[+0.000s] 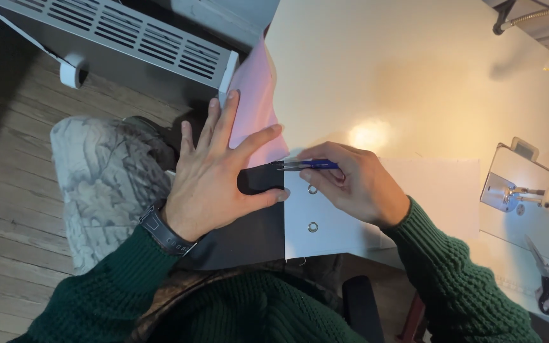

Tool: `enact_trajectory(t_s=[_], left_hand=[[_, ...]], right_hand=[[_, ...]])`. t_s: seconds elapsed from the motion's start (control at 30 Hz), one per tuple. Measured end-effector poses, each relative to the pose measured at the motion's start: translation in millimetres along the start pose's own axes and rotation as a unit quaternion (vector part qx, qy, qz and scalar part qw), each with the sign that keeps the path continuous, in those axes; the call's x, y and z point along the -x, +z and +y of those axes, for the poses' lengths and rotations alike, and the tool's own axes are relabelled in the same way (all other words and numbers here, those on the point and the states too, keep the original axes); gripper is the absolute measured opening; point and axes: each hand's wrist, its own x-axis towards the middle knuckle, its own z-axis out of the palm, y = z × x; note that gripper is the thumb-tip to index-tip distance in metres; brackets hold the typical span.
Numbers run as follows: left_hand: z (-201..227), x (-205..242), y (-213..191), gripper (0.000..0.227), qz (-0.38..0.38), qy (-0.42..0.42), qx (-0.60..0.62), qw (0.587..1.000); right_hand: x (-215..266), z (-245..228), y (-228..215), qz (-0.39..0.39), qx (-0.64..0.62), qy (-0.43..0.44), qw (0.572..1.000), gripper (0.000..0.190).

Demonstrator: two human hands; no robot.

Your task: The person is marking a piece of leather with a pen and then trimming the edges using a thread snipper at a sewing workstation.

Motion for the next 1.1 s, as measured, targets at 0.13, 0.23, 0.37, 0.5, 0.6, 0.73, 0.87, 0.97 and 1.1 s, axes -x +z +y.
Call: enact_trajectory(t_s=[0.13,0.23,0.37,0.5,0.6,0.73,0.87,0.97,1.1], left_hand=[[-1.1,-1.0,-1.8,0.099,-0.006,-0.003,0.028,1.0],[-3.3,1.8,0.6,0.102,-0.006,-0.005,0.02,1.0],[-2.9,5.2,4.4,0.111,0.017,-0.018,-0.011,1.0],[1.9,13.2,4.2,0.11,0.038,-0.04,-0.026,0.998],[4.8,18.6,7.1,0.107,0.064,-0.05,-0.044,0.996],[11.4,23.5,7.1,0.109,0.065,-0.072,-0.066,0.993],[12.6,31.2,7.9,0.111,0.073,-0.082,-0.058,0.992],[11.8,30.4,10.5,0.114,0.073,-0.089,-0.055,0.992],[11.1,31.1,12.1,0.116,0.055,-0.096,-0.072,0.991]], right_hand=[[-5.9,3.6,-0.5,0.001,0.118,-0.116,0.986,0.015],[-9.2,2.8,3.3,-0.024,0.122,-0.084,0.989,0.019],[-12.2,-7.6,7.2,-0.024,0.194,-0.114,0.974,0.02],[-13.2,-15.6,11.4,0.0,0.257,-0.128,0.958,0.019],[-12.1,-30.0,9.7,0.005,0.264,-0.134,0.955,0.021],[-15.8,-25.3,8.2,-0.063,0.212,-0.07,0.973,0.018],[-22.0,-23.1,12.1,-0.089,0.192,-0.057,0.976,0.019],[-27.2,-23.0,11.9,-0.104,0.176,-0.053,0.977,0.018],[-36.3,-22.8,10.7,-0.142,0.139,-0.061,0.978,0.015]])
